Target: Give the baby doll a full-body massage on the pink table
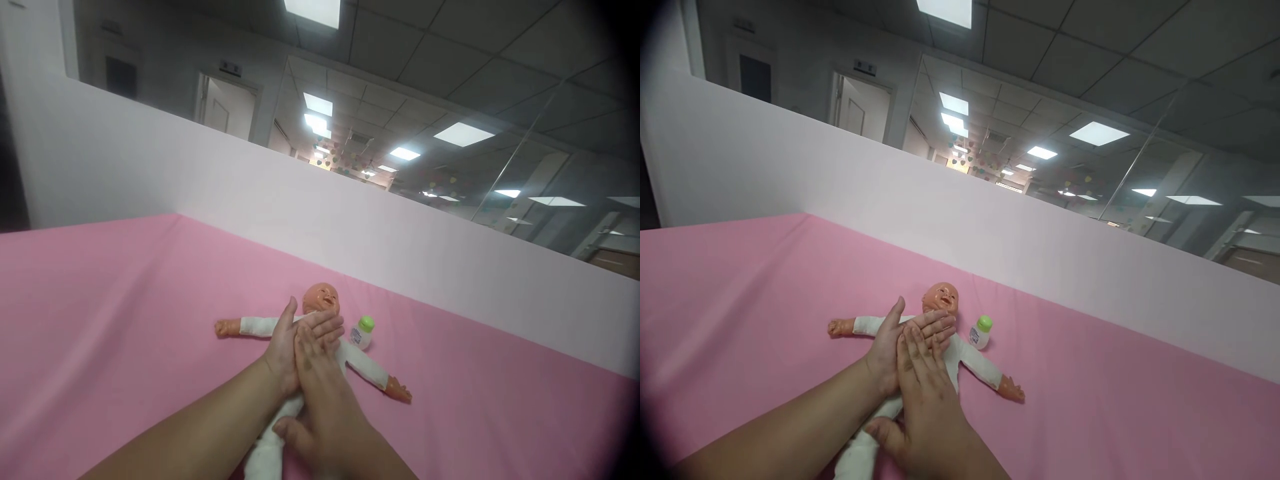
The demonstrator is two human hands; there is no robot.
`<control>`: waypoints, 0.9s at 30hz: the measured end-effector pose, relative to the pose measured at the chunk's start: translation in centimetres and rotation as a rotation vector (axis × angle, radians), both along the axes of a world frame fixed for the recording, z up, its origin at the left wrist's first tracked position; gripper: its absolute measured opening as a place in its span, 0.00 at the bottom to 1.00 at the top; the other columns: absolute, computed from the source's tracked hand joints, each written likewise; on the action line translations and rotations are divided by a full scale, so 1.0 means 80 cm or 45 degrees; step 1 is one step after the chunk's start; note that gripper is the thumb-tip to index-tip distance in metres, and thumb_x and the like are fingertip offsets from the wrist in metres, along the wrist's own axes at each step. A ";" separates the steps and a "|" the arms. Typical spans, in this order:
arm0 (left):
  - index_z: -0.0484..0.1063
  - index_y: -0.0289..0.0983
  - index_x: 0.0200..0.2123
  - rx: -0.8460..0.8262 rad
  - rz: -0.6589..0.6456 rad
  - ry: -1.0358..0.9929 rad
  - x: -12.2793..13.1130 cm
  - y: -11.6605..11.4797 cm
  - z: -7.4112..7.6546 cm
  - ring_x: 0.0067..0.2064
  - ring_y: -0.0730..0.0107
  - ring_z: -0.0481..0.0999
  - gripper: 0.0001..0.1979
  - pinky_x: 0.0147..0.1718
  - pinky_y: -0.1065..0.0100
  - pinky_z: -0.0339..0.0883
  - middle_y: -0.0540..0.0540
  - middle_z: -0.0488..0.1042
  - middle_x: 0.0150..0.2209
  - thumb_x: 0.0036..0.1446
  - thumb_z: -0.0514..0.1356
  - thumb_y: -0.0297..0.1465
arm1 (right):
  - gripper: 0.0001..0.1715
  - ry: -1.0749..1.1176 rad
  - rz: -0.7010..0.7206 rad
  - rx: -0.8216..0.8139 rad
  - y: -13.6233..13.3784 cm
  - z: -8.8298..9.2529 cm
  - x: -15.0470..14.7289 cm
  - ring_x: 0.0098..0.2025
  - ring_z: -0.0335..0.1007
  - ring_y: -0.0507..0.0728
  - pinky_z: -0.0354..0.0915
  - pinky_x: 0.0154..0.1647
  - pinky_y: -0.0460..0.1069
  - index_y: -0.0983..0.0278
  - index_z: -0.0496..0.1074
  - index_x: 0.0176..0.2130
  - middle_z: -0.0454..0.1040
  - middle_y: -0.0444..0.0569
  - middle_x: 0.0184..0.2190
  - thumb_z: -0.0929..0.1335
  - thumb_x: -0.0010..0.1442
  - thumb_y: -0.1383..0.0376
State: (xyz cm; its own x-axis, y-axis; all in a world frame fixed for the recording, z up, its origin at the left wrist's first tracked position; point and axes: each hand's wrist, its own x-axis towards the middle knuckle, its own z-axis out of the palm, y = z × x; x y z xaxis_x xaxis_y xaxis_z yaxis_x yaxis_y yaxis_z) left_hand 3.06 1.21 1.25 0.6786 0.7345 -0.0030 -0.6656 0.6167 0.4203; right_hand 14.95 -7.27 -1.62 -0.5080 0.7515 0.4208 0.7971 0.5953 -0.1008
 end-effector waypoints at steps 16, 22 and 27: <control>0.64 0.22 0.63 -0.032 0.177 0.054 -0.014 0.028 -0.004 0.62 0.43 0.72 0.45 0.57 0.55 0.70 0.22 0.69 0.61 0.62 0.54 0.58 | 0.53 -0.022 0.003 -0.094 0.008 0.005 0.016 0.76 0.39 0.67 0.49 0.74 0.66 0.65 0.36 0.75 0.42 0.57 0.75 0.66 0.67 0.48; 0.64 0.23 0.64 -0.044 0.073 0.030 -0.014 0.022 -0.004 0.63 0.44 0.71 0.45 0.56 0.55 0.70 0.24 0.70 0.61 0.63 0.52 0.59 | 0.59 -0.075 0.154 -0.090 -0.002 0.007 0.007 0.76 0.34 0.70 0.43 0.75 0.67 0.68 0.34 0.75 0.35 0.60 0.75 0.65 0.65 0.41; 0.66 0.23 0.62 -0.054 -0.066 0.009 0.001 0.001 -0.009 0.64 0.41 0.69 0.46 0.59 0.52 0.66 0.24 0.71 0.60 0.59 0.57 0.59 | 0.64 -0.044 0.055 0.009 0.005 -0.002 0.012 0.76 0.30 0.73 0.39 0.74 0.71 0.68 0.32 0.75 0.34 0.60 0.75 0.64 0.63 0.37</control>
State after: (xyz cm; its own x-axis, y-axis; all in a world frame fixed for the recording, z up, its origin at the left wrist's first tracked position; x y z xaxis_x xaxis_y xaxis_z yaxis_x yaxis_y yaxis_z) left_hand 3.15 1.30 0.56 0.7157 0.6973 -0.0383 -0.6294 0.6678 0.3973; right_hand 15.88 -6.89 -1.82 -0.5543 0.7256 0.4078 0.7736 0.6299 -0.0693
